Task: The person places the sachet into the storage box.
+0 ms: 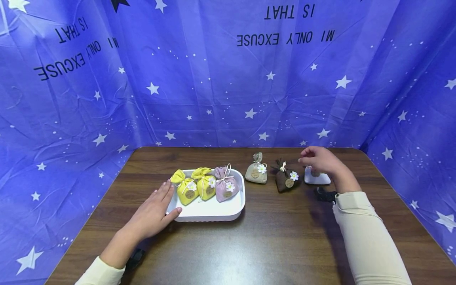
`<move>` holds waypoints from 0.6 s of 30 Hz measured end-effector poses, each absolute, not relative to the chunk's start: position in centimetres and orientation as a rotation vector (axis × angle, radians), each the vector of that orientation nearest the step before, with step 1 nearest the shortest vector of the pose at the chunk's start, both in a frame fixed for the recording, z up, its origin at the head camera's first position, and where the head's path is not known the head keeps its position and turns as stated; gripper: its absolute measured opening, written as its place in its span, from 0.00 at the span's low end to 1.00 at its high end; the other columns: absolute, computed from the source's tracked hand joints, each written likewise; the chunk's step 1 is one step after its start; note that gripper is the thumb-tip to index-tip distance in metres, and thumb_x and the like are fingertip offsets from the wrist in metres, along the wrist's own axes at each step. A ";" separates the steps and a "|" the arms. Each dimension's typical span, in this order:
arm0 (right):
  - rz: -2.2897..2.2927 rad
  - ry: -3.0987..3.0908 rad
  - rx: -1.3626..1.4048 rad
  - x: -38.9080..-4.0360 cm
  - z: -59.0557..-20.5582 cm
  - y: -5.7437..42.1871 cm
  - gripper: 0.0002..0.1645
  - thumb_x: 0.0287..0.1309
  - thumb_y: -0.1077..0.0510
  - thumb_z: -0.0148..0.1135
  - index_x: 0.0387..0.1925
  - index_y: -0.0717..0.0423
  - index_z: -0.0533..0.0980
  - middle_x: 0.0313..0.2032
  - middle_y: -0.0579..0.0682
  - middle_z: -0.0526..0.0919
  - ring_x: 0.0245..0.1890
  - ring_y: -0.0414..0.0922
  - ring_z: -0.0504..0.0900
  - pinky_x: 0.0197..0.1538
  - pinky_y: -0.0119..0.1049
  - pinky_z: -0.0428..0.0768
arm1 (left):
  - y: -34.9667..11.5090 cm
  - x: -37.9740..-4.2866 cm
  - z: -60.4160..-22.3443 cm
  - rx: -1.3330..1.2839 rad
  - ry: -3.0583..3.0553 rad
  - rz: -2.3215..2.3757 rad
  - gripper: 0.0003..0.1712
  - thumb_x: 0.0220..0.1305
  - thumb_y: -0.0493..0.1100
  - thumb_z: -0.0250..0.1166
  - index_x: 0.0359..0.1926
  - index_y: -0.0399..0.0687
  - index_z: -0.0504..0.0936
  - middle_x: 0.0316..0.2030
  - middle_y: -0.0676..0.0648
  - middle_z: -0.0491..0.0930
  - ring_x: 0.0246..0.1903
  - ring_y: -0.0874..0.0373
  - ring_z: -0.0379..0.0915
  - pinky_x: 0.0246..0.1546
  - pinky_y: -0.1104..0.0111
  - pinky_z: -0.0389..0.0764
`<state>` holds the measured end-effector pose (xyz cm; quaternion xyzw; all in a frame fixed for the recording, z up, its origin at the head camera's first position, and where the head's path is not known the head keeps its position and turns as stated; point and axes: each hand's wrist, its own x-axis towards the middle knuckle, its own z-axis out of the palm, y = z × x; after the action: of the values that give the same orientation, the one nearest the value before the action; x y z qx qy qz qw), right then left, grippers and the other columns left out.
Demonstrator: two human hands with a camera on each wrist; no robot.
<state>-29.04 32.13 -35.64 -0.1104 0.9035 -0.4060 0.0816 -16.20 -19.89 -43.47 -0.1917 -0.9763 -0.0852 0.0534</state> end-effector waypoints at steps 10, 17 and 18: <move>-1.205 2.703 -0.207 -29.1 -36.8 37.9 0.22 0.68 0.61 0.58 0.52 0.78 0.66 0.37 0.49 0.80 0.32 0.36 0.79 0.33 0.35 0.82 | -19.8 -16.2 -43.3 -0.578 -2.977 -0.260 0.49 0.72 0.67 0.50 0.73 0.28 0.56 0.74 0.32 0.50 0.74 0.40 0.45 0.71 0.48 0.54; -1.226 2.625 -0.146 -29.7 -37.9 39.6 0.19 0.70 0.61 0.56 0.49 0.77 0.67 0.30 0.47 0.78 0.26 0.35 0.75 0.28 0.31 0.78 | -19.9 -16.2 -43.3 -0.559 -3.001 -0.250 0.50 0.72 0.68 0.47 0.74 0.30 0.56 0.75 0.33 0.49 0.74 0.40 0.45 0.72 0.49 0.53; -1.237 2.612 -0.142 -29.8 -38.1 39.7 0.18 0.70 0.61 0.56 0.48 0.76 0.67 0.29 0.46 0.76 0.24 0.35 0.73 0.26 0.29 0.75 | -19.9 -16.2 -43.3 -0.561 -3.000 -0.250 0.50 0.72 0.68 0.47 0.74 0.29 0.56 0.75 0.33 0.49 0.74 0.40 0.45 0.72 0.49 0.53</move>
<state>-29.82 39.73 -38.12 -0.0487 0.8957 -0.4243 0.1238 -16.19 -19.87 -43.25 -0.1830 -0.9789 -0.0816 0.0395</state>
